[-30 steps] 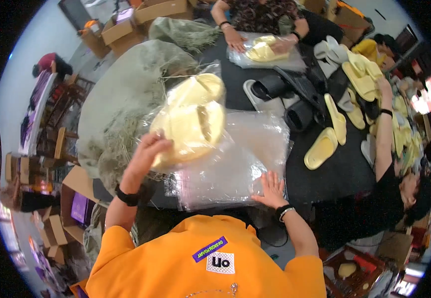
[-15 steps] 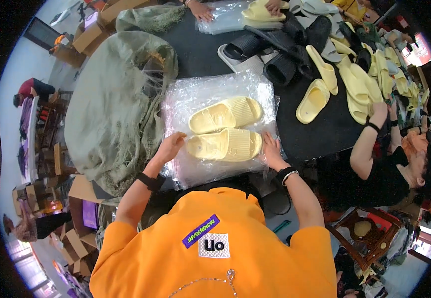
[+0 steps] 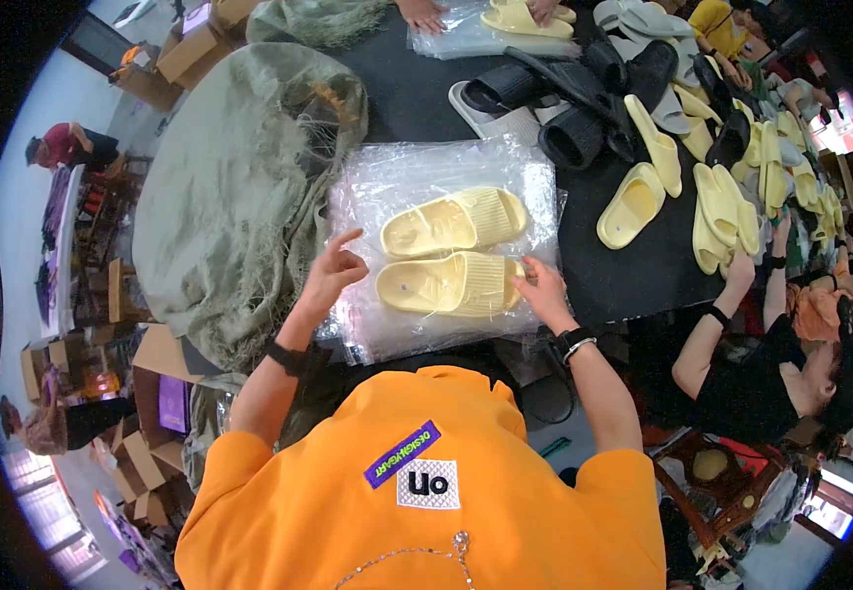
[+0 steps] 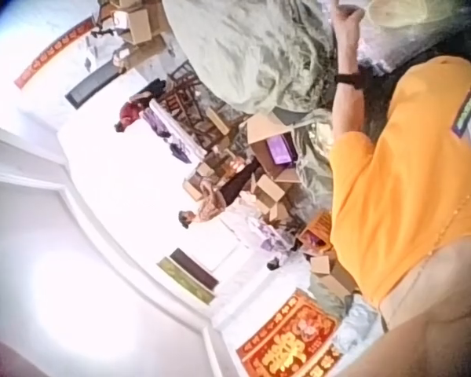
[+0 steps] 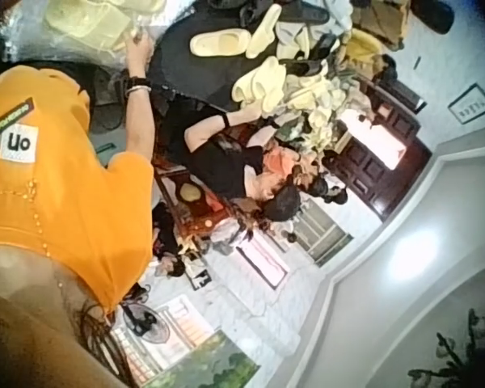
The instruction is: The recorder takes various colored slide sandals (yellow, black, white) out of a large burlap-style sack and places them into individual plastic bags on a processing table.
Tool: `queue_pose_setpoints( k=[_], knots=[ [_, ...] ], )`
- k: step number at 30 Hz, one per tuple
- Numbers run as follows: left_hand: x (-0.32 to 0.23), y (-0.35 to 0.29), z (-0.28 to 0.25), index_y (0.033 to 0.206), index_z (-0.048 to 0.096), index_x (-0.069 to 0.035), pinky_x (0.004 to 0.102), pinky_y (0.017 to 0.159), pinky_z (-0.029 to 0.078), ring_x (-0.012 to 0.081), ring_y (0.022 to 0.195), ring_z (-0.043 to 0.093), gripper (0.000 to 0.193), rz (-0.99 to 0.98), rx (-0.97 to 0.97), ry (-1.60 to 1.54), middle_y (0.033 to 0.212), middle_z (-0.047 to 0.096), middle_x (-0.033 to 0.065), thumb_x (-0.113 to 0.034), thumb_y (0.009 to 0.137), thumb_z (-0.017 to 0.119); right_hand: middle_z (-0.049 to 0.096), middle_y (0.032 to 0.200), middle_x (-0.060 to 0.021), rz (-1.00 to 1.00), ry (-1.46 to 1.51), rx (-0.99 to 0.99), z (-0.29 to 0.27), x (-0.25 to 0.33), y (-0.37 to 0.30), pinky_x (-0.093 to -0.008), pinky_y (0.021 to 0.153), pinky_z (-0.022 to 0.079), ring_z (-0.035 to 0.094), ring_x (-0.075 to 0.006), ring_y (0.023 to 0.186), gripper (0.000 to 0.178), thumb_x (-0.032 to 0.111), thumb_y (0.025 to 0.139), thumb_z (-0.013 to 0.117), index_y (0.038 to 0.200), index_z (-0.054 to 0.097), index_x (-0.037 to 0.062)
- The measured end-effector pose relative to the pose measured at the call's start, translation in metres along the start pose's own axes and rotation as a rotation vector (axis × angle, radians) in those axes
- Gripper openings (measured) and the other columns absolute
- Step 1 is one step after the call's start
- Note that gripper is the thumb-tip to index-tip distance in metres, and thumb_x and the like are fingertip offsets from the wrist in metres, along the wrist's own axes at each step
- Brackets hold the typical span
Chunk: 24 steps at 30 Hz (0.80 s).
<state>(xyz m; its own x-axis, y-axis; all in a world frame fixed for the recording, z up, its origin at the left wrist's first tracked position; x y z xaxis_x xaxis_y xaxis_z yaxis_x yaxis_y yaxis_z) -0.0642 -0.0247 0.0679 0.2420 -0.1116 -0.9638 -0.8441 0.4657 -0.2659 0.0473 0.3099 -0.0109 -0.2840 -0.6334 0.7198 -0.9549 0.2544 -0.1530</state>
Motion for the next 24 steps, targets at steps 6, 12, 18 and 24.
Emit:
queue_pose_setpoints(
  k=[6, 12, 18, 24],
  knots=[
    [-0.012, -0.049, 0.004, 0.100, 0.047, -0.006, 0.0254, 0.072, 0.045, 0.0158, 0.081, 0.058, 0.026, -0.038, 0.322, -0.464, 0.086, 0.059, 0.0086, 0.005, 0.077, 0.050, 0.060, 0.087, -0.0073, 0.082, -0.041, -0.088, 0.003, -0.009, 0.000, -0.0377, 0.082, 0.034, 0.054, -0.0225, 0.088, 0.042, 0.027, 0.072, 0.062, 0.110, 0.054, 0.0102],
    [0.081, -0.051, -0.009, 0.091, 0.044, -0.008, 0.0304, 0.063, 0.050, 0.0217, 0.075, 0.060, 0.013, -0.560, 0.039, -0.685, 0.092, 0.059, 0.0110, -0.003, 0.081, 0.049, 0.060, 0.095, -0.0087, 0.126, 0.110, -0.077, 0.005, -0.031, 0.010, -0.0376, 0.083, 0.036, 0.054, -0.0247, 0.091, 0.041, 0.026, 0.075, 0.060, 0.112, 0.053, 0.0099],
    [0.055, 0.004, -0.010, 0.110, 0.052, -0.001, 0.0237, 0.059, 0.045, 0.0112, 0.070, 0.056, 0.031, -0.125, 0.301, 0.119, 0.089, 0.060, 0.0064, -0.006, 0.080, 0.051, 0.063, 0.094, -0.0127, 0.201, -0.207, -0.098, -0.025, 0.022, -0.006, -0.0335, 0.076, 0.044, 0.059, -0.0269, 0.089, 0.033, 0.027, 0.076, 0.059, 0.101, 0.058, 0.0050],
    [0.043, 0.045, -0.007, 0.125, 0.040, -0.003, 0.0321, 0.079, 0.046, 0.0242, 0.096, 0.056, 0.048, 0.181, 0.234, 0.476, 0.115, 0.052, 0.0186, -0.003, 0.079, 0.053, 0.056, 0.083, -0.0105, 0.044, 0.153, 0.081, 0.013, 0.004, -0.012, -0.0312, 0.066, 0.043, 0.054, -0.0187, 0.076, 0.032, 0.017, 0.076, 0.057, 0.103, 0.049, 0.0024]
  ],
)
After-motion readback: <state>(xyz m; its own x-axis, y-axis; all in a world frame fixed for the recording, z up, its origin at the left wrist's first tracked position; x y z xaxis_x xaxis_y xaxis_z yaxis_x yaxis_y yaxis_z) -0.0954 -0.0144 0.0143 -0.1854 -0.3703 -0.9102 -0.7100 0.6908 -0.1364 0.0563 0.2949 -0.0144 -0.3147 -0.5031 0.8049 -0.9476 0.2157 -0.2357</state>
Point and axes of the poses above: each hand's wrist, its own y-axis towards the middle knuckle, its own z-axis out of the palm, x = y × z, the point moved 6 cm from there along y, towards the middle knuckle
